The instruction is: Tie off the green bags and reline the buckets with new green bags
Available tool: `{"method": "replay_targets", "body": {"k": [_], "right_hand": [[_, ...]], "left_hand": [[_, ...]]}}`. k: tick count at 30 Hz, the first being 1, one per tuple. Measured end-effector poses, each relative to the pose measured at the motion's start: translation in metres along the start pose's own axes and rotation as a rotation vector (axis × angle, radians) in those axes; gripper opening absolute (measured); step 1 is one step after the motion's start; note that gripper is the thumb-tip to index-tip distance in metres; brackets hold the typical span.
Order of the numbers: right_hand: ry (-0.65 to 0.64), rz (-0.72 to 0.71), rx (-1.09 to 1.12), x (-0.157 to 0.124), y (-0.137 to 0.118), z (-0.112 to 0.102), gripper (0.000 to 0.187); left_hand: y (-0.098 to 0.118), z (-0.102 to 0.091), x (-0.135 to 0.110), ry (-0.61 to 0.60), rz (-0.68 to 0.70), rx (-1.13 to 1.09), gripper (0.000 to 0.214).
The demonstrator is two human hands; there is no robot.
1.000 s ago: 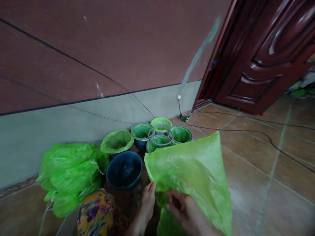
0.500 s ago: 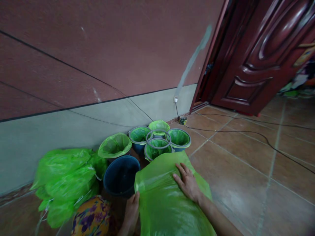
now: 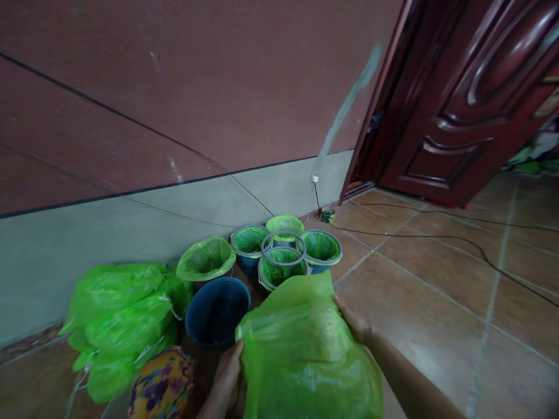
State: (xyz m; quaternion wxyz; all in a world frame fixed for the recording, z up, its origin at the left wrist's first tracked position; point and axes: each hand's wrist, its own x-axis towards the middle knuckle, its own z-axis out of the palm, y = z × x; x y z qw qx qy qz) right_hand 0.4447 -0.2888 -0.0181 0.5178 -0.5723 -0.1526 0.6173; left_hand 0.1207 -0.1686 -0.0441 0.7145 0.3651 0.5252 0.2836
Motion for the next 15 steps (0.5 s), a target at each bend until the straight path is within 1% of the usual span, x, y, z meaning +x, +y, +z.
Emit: {"method": "replay_targets", "body": {"k": [1, 2, 3, 5, 7, 9, 11, 13, 15], "right_hand": [[-0.073, 0.068, 0.075, -0.002, 0.0, 0.002, 0.065], [-0.1, 0.1, 0.124, -0.003, 0.0, 0.002, 0.058], [-0.094, 0.088, 0.152, -0.005, -0.001, 0.002, 0.048], [-0.036, 0.006, 0.171, -0.009, -0.004, -0.004, 0.032], [0.014, -0.054, 0.188, -0.014, -0.009, -0.015, 0.028], [0.065, -0.105, 0.218, -0.021, -0.018, -0.025, 0.028], [0.136, -0.171, 0.241, -0.03, -0.03, -0.032, 0.032], [0.243, -0.249, 0.229, -0.042, -0.044, -0.033, 0.045], [0.394, -0.314, 0.161, -0.056, -0.059, -0.029, 0.065]], "left_hand": [[-0.002, 0.001, 0.002, -0.031, -0.011, -0.039, 0.034], [-0.004, 0.001, 0.004, -0.057, -0.017, -0.071, 0.033], [-0.006, 0.002, 0.005, -0.069, -0.021, -0.092, 0.032], [-0.006, 0.003, 0.008, -0.047, -0.03, -0.103, 0.029], [-0.003, 0.003, 0.01, 0.007, -0.037, -0.099, 0.026], [0.002, 0.003, 0.011, 0.054, -0.023, -0.085, 0.026], [0.01, 0.005, 0.014, 0.099, 0.026, -0.078, 0.03], [0.019, 0.008, 0.016, 0.164, 0.098, -0.094, 0.035], [0.031, 0.013, 0.017, 0.215, 0.179, -0.127, 0.042]]}}
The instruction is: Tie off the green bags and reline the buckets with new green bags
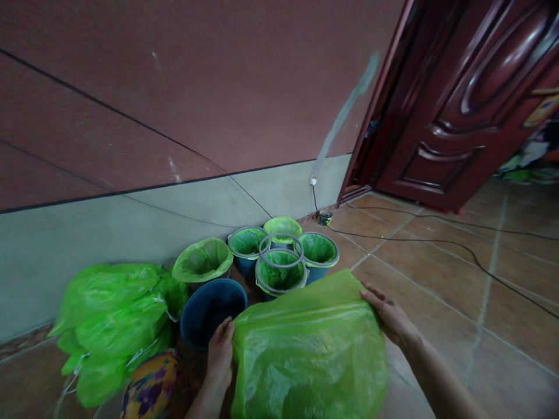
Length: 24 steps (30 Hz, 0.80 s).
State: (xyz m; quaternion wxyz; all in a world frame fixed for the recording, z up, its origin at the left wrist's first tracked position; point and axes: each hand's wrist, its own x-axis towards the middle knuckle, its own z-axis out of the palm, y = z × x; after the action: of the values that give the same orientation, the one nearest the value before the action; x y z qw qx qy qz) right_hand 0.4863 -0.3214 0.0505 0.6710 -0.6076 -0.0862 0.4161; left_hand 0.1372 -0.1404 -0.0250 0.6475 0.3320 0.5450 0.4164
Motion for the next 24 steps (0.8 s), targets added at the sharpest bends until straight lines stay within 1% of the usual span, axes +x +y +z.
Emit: {"method": "replay_targets", "body": {"k": [2, 3, 5, 8, 9, 11, 13, 15, 17, 19, 21, 22, 24], "right_hand": [[0.095, -0.079, -0.088, -0.012, -0.017, 0.005, 0.079], [0.103, -0.112, -0.125, -0.019, -0.024, 0.007, 0.082], [0.032, -0.171, -0.183, -0.034, -0.037, 0.012, 0.085], [-0.156, -0.27, -0.297, -0.055, -0.049, 0.016, 0.094], [-0.209, -0.298, -0.352, -0.06, -0.051, 0.016, 0.094], [-0.272, -0.34, -0.504, -0.065, -0.051, 0.014, 0.083], [-0.254, -0.39, -0.714, -0.065, -0.047, 0.008, 0.069], [-0.173, -0.473, -0.956, -0.059, -0.041, 0.001, 0.058], [-0.08, -0.56, -1.169, -0.053, -0.034, -0.007, 0.053], [-0.029, -0.616, -1.317, -0.05, -0.03, -0.013, 0.044], [0.017, -0.641, -1.385, -0.054, -0.031, -0.018, 0.033], [0.04, -0.648, -1.382, -0.058, -0.034, -0.019, 0.029], [0.084, -0.66, -1.285, -0.071, -0.041, -0.019, 0.026]], "left_hand": [[0.016, 0.008, -0.002, 0.002, 0.086, -0.035, 0.047], [0.026, 0.011, -0.004, -0.018, 0.126, -0.053, 0.051], [0.047, 0.016, -0.011, -0.092, 0.157, -0.102, 0.059], [0.078, 0.015, -0.023, -0.265, 0.131, -0.141, 0.074], [0.087, 0.012, -0.026, -0.327, 0.138, -0.111, 0.078], [0.103, 0.006, -0.03, -0.444, 0.185, 0.015, 0.084], [0.113, -0.001, -0.029, -0.51, 0.286, 0.2, 0.079], [0.117, -0.007, -0.024, -0.501, 0.429, 0.426, 0.063], [0.117, -0.011, -0.016, -0.445, 0.604, 0.656, 0.049], [0.114, -0.014, -0.01, -0.39, 0.793, 0.834, 0.04], [0.111, -0.019, -0.007, -0.333, 0.965, 0.936, 0.031], [0.112, -0.022, -0.008, -0.294, 1.027, 0.958, 0.026], [0.115, -0.028, -0.014, -0.206, 1.087, 0.928, 0.018]]}}
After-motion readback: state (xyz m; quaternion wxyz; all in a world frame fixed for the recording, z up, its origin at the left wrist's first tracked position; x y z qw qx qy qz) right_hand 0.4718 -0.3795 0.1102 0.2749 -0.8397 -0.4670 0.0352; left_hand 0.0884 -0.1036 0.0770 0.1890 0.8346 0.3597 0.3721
